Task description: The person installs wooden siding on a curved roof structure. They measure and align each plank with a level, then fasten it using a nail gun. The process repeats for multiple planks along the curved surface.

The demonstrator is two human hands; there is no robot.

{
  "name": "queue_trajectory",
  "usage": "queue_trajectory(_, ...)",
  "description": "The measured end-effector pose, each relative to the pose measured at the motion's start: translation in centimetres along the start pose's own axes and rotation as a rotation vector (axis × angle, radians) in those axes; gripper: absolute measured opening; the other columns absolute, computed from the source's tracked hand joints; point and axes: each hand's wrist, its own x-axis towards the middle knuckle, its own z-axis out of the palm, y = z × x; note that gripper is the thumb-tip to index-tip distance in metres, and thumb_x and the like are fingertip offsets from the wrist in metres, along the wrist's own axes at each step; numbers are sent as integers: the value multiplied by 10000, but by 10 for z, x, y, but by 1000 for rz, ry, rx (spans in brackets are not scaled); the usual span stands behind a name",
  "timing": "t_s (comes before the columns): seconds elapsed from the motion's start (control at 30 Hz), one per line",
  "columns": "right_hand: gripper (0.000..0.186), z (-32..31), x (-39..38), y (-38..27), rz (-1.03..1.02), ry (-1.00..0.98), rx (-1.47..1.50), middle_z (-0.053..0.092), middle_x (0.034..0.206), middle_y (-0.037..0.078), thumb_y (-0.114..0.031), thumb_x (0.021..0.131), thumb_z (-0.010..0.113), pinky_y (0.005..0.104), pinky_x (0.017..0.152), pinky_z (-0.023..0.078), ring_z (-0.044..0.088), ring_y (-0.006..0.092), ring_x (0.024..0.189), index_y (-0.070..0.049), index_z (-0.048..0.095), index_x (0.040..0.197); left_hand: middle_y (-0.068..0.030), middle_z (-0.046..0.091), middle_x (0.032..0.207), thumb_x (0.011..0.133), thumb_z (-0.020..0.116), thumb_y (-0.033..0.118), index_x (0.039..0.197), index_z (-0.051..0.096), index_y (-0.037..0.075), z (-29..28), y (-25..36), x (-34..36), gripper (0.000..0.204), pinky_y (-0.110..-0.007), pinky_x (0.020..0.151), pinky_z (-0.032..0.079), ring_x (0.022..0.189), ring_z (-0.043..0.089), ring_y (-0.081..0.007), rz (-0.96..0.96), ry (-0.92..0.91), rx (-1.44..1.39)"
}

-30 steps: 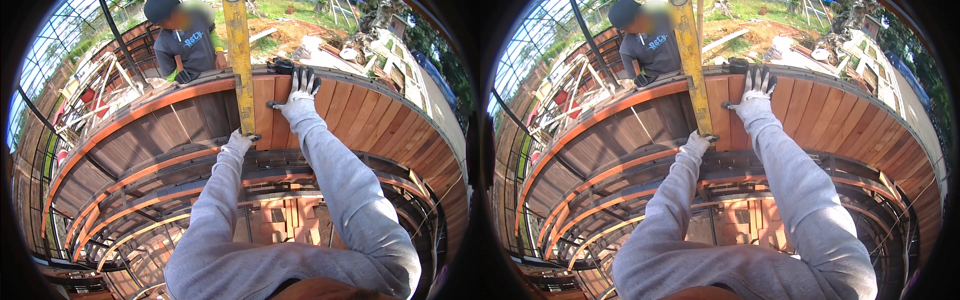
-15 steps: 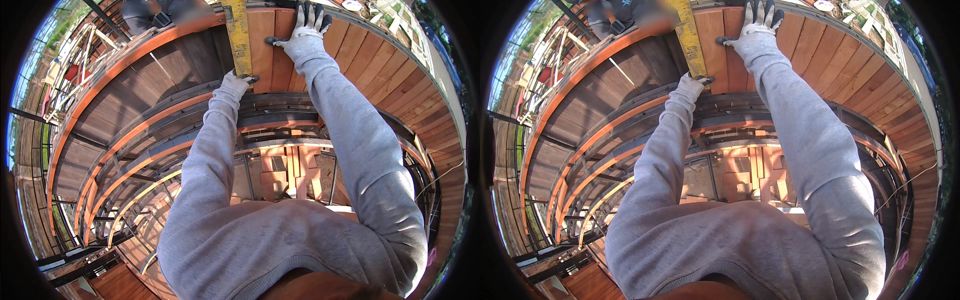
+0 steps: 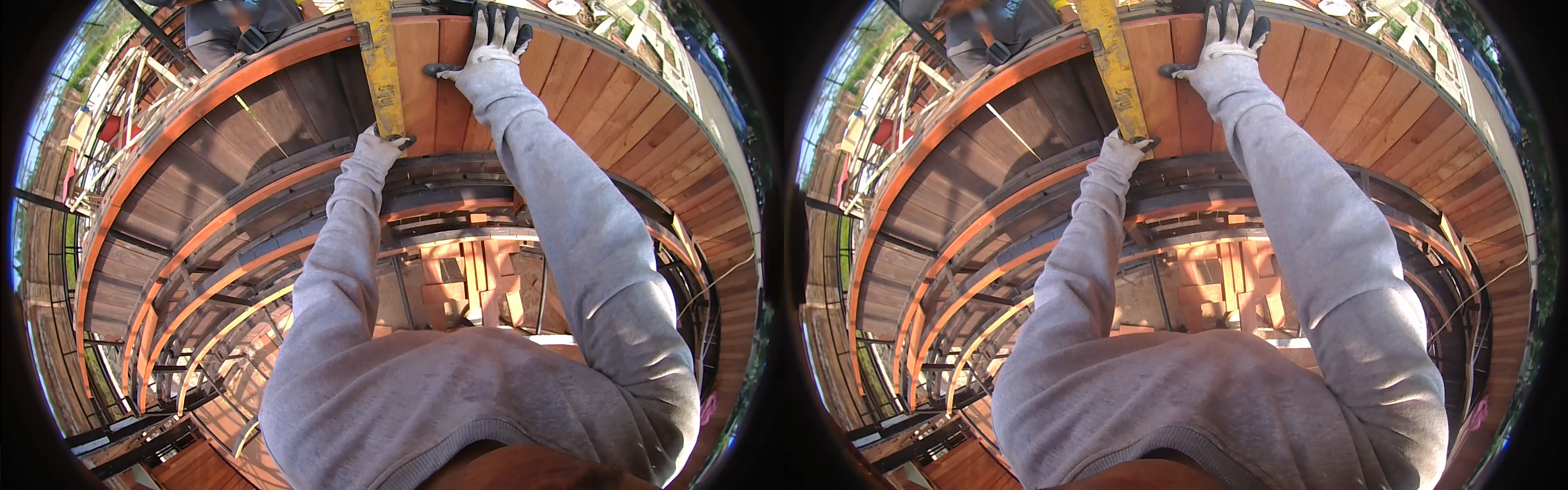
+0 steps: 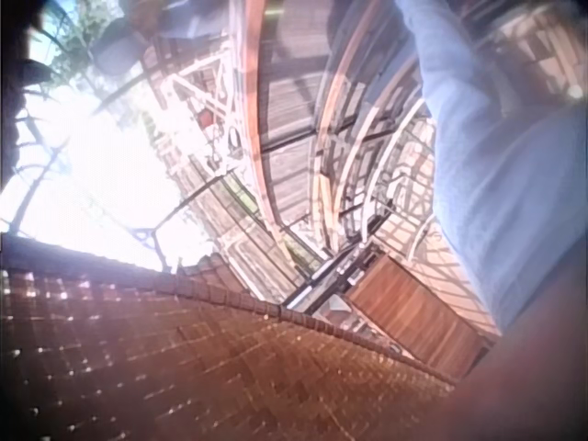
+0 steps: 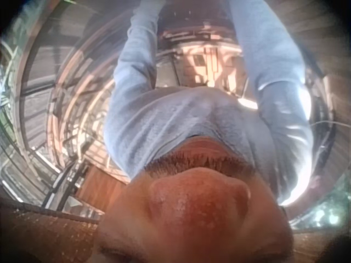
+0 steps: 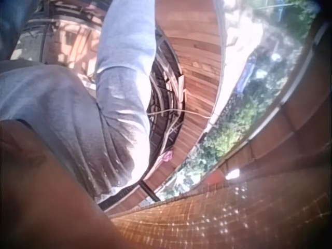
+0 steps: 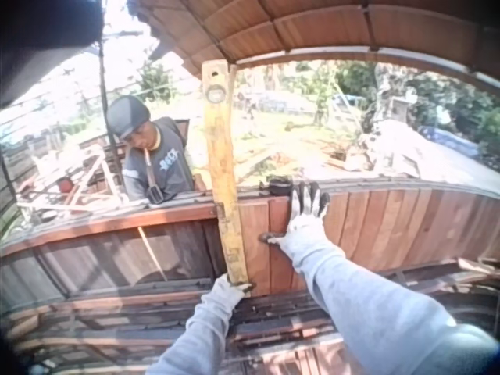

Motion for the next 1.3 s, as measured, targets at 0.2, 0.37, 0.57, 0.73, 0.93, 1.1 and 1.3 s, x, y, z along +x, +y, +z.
queue_trajectory(0.2,1364,-18,3,0,14,-152,-70,15,1668,156,-878,647,622,587,1199,-120,-123,400,1517,-91,45,1600,-88,731,1045,803,843,136,1163,649,-4,3,4,2,432,-319,821,548,920,673,-154,-30,15,-30)
queue_trajectory(0.37,1376,-21,1,-1,-1,-163,-35,31,1664,172,-872,651,624,590,1196,-120,-114,402,1518,-43,56,1591,-92,732,1082,801,849,146,1206,637,-4,3,-3,5,481,-322,846,544,948,682,-164,-30,17,-47)
queue_trajectory(0.57,1364,-29,3,-2,-17,-153,7,27,1663,176,-841,661,646,588,1197,-120,-110,402,1519,-20,67,1584,-92,732,1088,813,830,113,1198,644,-8,4,6,4,444,-318,872,536,978,682,-165,-47,34,-68)
queue_trajectory(0.73,1345,-32,0,-1,-3,-174,16,37,1664,170,-820,679,653,582,1200,-118,-109,405,1518,-17,64,1583,-95,732,1051,815,800,50,1185,648,-13,8,10,-2,405,-312,850,542,945,682,-163,-6,70,-102)
queue_trajectory(0.93,1350,-33,0,-2,-3,-188,18,47,1664,163,-812,675,667,574,1204,-115,-105,388,1523,-20,60,1584,-102,736,1027,802,815,68,1163,650,-21,9,-3,1,407,-317,830,543,913,687,-169,12,78,-91)
queue_trajectory(1.1,1356,-31,0,1,-7,-159,40,40,1665,161,-807,668,680,571,1205,-113,-107,381,1524,-23,61,1584,-99,740,1015,802,812,64,1165,648,-20,9,11,-2,406,-317,826,542,905,690,-175,29,77,-96)
queue_trajectory(1.3,1360,-39,1,-6,3,-195,10,11,1667,161,-813,669,671,572,1204,-116,-116,379,1523,-24,48,1585,-100,742,1017,803,807,59,1170,642,-21,8,-6,3,410,-319,835,543,912,693,-177,34,82,-143)
